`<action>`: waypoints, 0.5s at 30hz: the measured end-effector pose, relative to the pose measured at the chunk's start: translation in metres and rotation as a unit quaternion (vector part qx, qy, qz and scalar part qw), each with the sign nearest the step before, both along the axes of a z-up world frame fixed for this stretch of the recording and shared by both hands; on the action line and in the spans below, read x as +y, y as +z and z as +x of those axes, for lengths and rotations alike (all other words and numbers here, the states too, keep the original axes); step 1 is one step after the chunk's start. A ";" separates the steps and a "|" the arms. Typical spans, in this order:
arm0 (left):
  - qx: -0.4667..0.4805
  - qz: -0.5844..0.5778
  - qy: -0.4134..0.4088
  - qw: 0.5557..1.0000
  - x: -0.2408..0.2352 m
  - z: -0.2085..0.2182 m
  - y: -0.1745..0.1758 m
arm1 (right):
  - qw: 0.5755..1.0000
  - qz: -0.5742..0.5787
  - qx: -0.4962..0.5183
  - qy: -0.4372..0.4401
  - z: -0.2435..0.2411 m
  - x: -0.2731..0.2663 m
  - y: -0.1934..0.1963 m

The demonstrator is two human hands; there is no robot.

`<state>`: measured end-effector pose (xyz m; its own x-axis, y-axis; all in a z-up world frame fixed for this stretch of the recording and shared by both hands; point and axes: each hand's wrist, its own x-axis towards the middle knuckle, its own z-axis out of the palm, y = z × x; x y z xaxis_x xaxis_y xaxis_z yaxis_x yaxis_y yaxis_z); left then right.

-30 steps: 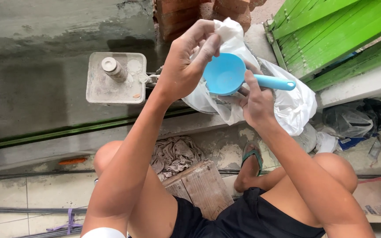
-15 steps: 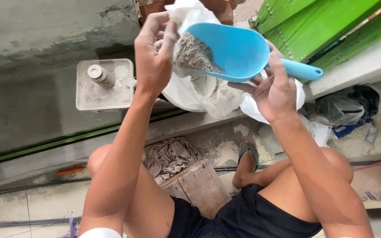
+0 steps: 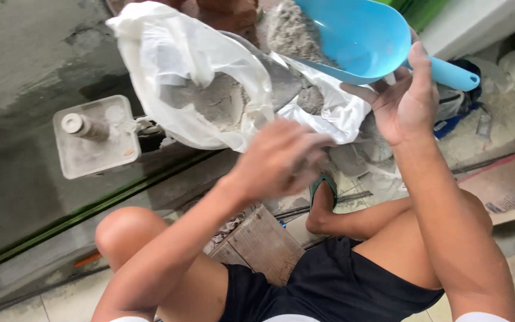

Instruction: The person scoops a gray powder from a white plastic bag using a blue plastic scoop and pours it into a metal bowl lined with a white plastic bag. The person repeats this scooping and pouring action multiple times.

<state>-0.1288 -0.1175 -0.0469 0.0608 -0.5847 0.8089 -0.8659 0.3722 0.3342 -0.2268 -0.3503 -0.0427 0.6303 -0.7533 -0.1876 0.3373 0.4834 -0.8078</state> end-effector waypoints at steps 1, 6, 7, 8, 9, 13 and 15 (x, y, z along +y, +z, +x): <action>0.030 0.132 0.001 0.991 -0.012 -0.013 -0.016 | 1.000 -0.018 0.008 -0.009 -0.007 -0.009 -0.008; 0.318 0.530 0.017 0.786 -0.061 -0.017 -0.058 | 0.997 -0.072 0.036 -0.019 -0.036 -0.058 -0.061; 0.336 0.504 0.069 0.793 -0.070 -0.007 -0.081 | 0.995 -0.081 0.055 -0.019 -0.039 -0.064 -0.069; 0.355 0.477 0.118 0.795 -0.078 0.000 -0.106 | 0.993 -0.089 0.077 -0.020 -0.044 -0.069 -0.078; 0.355 0.481 0.114 0.794 -0.088 0.018 -0.161 | 0.993 -0.087 0.080 -0.024 -0.040 -0.072 -0.086; 0.206 0.444 0.293 0.821 -0.122 0.063 -0.313 | 0.978 -0.080 0.183 -0.057 -0.034 -0.071 -0.099; 0.215 0.382 0.314 0.842 -0.122 0.075 -0.340 | 0.969 -0.086 0.230 -0.038 -0.022 -0.069 -0.114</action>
